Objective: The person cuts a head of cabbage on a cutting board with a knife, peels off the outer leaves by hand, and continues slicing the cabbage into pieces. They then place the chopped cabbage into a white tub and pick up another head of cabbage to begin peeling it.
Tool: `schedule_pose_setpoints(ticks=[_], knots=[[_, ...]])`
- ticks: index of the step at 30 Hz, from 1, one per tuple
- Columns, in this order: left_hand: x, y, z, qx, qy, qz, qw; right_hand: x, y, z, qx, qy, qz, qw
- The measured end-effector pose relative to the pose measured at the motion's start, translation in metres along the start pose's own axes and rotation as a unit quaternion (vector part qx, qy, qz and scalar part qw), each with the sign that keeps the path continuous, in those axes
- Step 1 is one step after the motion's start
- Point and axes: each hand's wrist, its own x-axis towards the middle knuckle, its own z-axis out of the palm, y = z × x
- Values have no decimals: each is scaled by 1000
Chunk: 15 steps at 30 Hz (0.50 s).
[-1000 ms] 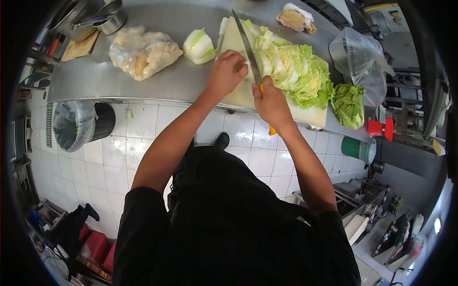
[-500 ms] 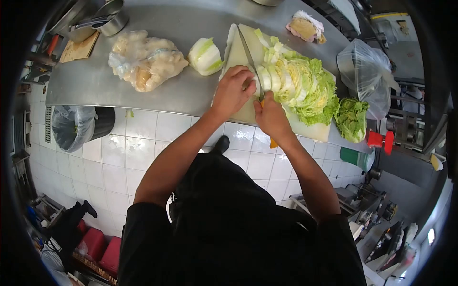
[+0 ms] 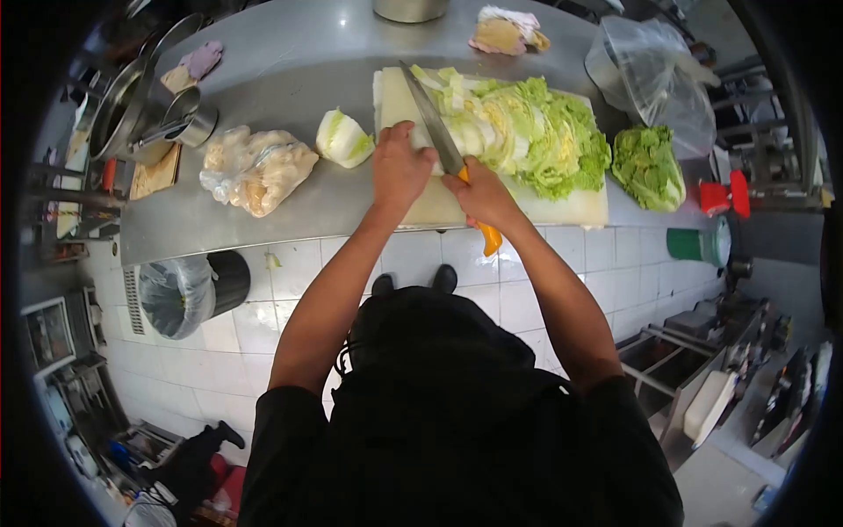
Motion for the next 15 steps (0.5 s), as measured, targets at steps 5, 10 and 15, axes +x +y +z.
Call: schedule_pose_setpoints(ticks=[5, 10, 15], knots=[[-7, -11, -18, -113, -22, -99, 988, 0, 8, -2, 12, 3, -10, 1000], [-17, 0, -26, -168, -18, -146, 975, 0, 6, 0, -10, 4, -4, 1000], [-25, 3, -12, 158, -52, 6, 986, -5, -4, -3, -30, 6, 7, 1000]])
